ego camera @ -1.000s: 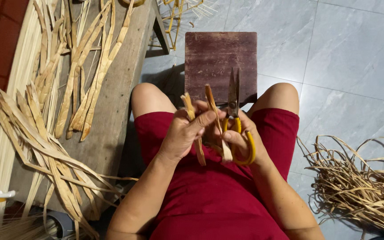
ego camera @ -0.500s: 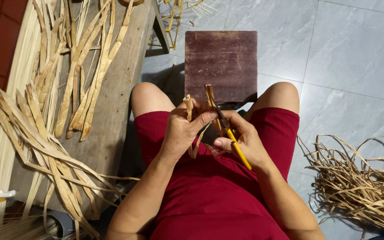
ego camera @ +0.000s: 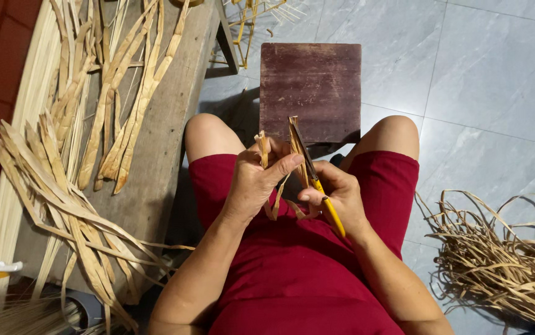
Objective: The person sits on a low stool and trims dried bamboo weaving strips with scissors, cutting off rough edges and peeling thin strips by hand. They repeatedly take strips from a pile on the bench beside them, trim them, and set the trimmed pieces aside.
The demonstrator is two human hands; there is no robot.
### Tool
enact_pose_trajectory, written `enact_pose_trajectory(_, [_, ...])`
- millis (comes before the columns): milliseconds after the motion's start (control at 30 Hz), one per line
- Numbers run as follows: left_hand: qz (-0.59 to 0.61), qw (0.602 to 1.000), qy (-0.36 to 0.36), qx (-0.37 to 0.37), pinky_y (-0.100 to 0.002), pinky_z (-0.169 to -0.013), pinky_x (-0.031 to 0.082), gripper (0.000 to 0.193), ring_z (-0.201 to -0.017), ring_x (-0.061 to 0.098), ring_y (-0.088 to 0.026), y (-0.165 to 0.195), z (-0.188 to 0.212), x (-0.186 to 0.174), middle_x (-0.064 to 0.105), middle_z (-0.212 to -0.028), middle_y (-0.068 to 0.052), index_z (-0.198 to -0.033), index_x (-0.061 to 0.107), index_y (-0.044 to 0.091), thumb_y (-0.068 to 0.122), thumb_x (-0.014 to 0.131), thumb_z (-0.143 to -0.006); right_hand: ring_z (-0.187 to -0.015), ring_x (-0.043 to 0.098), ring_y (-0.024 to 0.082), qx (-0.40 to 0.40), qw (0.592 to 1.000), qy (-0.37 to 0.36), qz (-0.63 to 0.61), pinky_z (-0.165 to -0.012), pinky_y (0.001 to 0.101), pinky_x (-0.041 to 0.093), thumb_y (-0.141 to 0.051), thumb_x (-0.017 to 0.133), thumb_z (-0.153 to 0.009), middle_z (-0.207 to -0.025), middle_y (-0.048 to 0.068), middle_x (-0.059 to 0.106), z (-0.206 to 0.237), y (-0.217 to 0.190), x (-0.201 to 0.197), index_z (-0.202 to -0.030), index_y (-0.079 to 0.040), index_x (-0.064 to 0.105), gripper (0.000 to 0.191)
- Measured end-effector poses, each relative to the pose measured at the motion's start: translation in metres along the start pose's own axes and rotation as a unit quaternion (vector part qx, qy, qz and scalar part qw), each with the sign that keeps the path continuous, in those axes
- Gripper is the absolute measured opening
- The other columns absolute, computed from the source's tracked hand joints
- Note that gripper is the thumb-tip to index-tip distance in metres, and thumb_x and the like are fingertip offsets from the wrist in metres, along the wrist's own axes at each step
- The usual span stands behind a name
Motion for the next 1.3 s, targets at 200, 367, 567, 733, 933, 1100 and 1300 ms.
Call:
enact_pose_trajectory(200, [-0.033, 0.999, -0.029, 0.014, -0.025, -0.077, 0.061, 0.011, -0.084, 0.07, -0.01, 0.004, 0.004, 0.007, 0.073, -0.091, -0.005, -0.097, 0.069, 0.002, 0.012, 0.074, -0.096, -0.085, 0.058, 0.006, 0.013, 1.0, -0.007, 0.012, -0.072, 0.0215, 0.052, -0.021, 0.083, -0.085, -0.095, -0.003, 0.062, 0.001, -0.001, -0.001, -0.119, -0.002, 0.065, 0.043])
enact_pose_trajectory(367, [-0.032, 0.999, -0.027, 0.013, -0.025, -0.077, 0.06, 0.011, -0.084, 0.07, -0.01, 0.0, 0.007, 0.007, 0.073, -0.092, -0.006, -0.097, 0.067, 0.002, 0.01, 0.075, -0.097, -0.093, 0.058, 0.007, -0.027, 0.998, 0.014, -0.048, -0.083, 0.023, 0.05, -0.015, 0.081, -0.092, -0.101, 0.0, 0.064, 0.004, -0.005, 0.003, -0.12, 0.0, 0.066, 0.035])
enact_pose_trajectory(567, [-0.06, 0.997, 0.017, 0.047, -0.023, -0.074, 0.059, 0.012, -0.081, 0.069, -0.008, 0.011, 0.006, -0.002, 0.073, -0.09, -0.006, -0.097, 0.067, 0.003, 0.011, 0.075, -0.097, -0.091, 0.063, 0.008, 0.039, 0.997, 0.011, -0.061, -0.077, 0.0244, 0.054, -0.003, 0.076, -0.086, -0.102, 0.001, 0.065, 0.001, 0.0, 0.006, -0.124, -0.005, 0.06, 0.041])
enact_pose_trajectory(733, [-0.029, 0.992, 0.096, 0.076, -0.019, -0.053, 0.041, 0.014, -0.06, 0.05, -0.004, 0.04, 0.007, -0.026, 0.067, -0.084, -0.007, -0.101, 0.064, 0.005, 0.017, 0.07, -0.1, -0.091, 0.063, 0.008, 0.022, 0.996, -0.085, -0.002, -0.078, 0.0232, 0.054, 0.002, 0.074, -0.091, -0.105, 0.002, 0.066, 0.001, 0.002, 0.02, -0.127, -0.002, 0.062, 0.038])
enact_pose_trajectory(933, [0.088, 0.916, 0.308, 0.24, -0.017, -0.042, 0.027, 0.023, -0.052, 0.046, -0.005, 0.18, 0.07, -0.152, 0.073, -0.092, -0.014, -0.122, 0.057, 0.007, 0.023, 0.062, -0.106, -0.075, 0.061, 0.01, 0.116, 0.987, -0.058, 0.093, -0.064, 0.0256, 0.053, -0.003, 0.077, -0.088, -0.092, 0.002, 0.067, 0.003, 0.047, -0.001, -0.122, -0.003, 0.066, 0.036])
enact_pose_trajectory(1100, [-0.186, 0.803, 0.368, 0.43, -0.024, -0.047, 0.031, 0.034, -0.059, 0.051, -0.012, 0.304, 0.189, -0.183, 0.071, -0.089, -0.014, -0.122, 0.054, 0.008, 0.033, 0.063, -0.101, -0.093, 0.065, 0.01, 0.05, 0.993, -0.027, 0.1, -0.078, 0.024, 0.055, -0.005, 0.079, -0.084, -0.103, 0.003, 0.067, -0.01, 0.046, -0.022, -0.126, -0.005, 0.064, 0.045])
enact_pose_trajectory(1300, [-0.339, 0.751, 0.292, 0.485, -0.037, -0.063, 0.036, 0.043, -0.076, 0.055, -0.024, 0.306, 0.285, -0.148, 0.069, -0.098, -0.02, -0.125, 0.053, 0.005, 0.038, 0.066, -0.1, -0.102, 0.063, 0.012, 0.031, 0.995, 0.021, 0.092, -0.086, 0.0234, 0.052, -0.005, 0.073, -0.091, -0.116, 0.005, 0.069, -0.013, 0.04, -0.028, -0.136, -0.006, 0.059, 0.047])
Point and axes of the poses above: each hand's wrist, its own z-axis away from the middle knuckle, its own x-axis out of the palm, y = z × x, the point moved 9 cm from there along -z, towards the middle knuckle
